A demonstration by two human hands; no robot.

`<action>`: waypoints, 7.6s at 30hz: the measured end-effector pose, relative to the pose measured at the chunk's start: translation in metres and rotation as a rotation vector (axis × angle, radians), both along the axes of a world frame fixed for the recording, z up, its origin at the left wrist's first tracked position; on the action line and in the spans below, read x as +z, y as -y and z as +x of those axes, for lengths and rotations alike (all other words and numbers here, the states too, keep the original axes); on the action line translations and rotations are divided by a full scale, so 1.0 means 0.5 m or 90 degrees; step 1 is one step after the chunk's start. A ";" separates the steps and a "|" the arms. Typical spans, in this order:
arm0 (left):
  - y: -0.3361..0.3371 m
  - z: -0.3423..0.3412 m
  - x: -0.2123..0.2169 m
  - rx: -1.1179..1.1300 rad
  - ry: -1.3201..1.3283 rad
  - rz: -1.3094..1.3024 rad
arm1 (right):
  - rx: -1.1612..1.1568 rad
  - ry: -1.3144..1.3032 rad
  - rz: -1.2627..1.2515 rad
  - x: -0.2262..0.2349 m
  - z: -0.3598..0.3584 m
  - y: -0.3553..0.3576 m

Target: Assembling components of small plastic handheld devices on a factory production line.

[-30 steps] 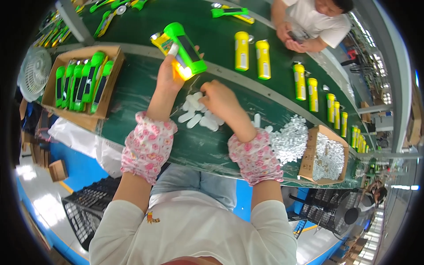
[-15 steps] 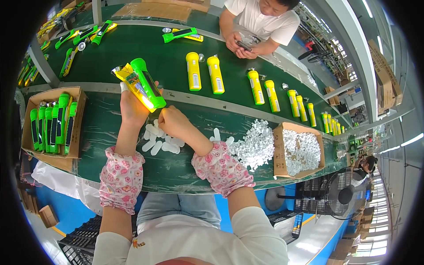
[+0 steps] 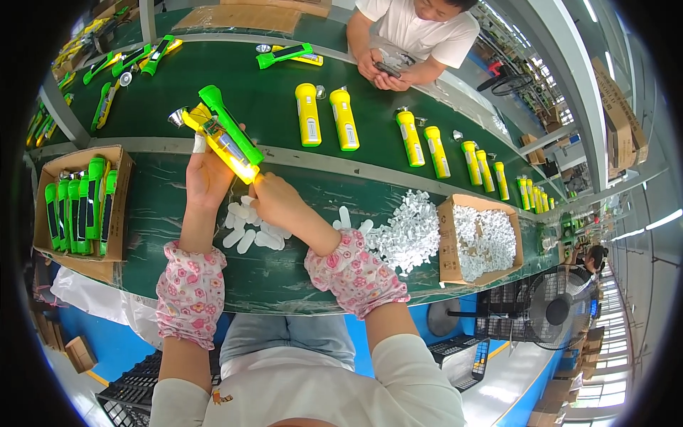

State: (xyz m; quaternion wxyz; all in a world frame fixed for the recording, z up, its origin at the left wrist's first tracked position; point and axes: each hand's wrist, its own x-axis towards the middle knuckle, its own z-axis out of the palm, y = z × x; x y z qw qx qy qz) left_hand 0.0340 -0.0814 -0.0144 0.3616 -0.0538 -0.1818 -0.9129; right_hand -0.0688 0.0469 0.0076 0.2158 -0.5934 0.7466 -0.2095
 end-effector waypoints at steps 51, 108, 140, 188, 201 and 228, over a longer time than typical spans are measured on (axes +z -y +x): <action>-0.042 -0.025 0.001 0.183 0.201 0.118 | 0.019 0.028 -0.417 0.028 -0.020 0.030; -0.022 -0.011 -0.006 -0.096 0.078 0.138 | -0.067 -0.061 0.029 0.086 -0.200 -0.357; -0.108 -0.042 0.008 0.076 0.354 -0.360 | -0.010 0.448 -0.353 0.069 -0.120 0.000; 0.152 -0.240 -0.012 0.866 0.690 -0.841 | -0.086 -0.376 0.010 0.115 -0.599 0.316; -0.094 -0.138 0.091 0.030 0.179 0.089 | -0.162 -0.345 -0.250 0.159 -0.104 0.023; -0.052 -0.028 -0.004 -0.114 0.082 0.052 | 0.188 -0.321 -0.351 -0.009 -0.007 -0.095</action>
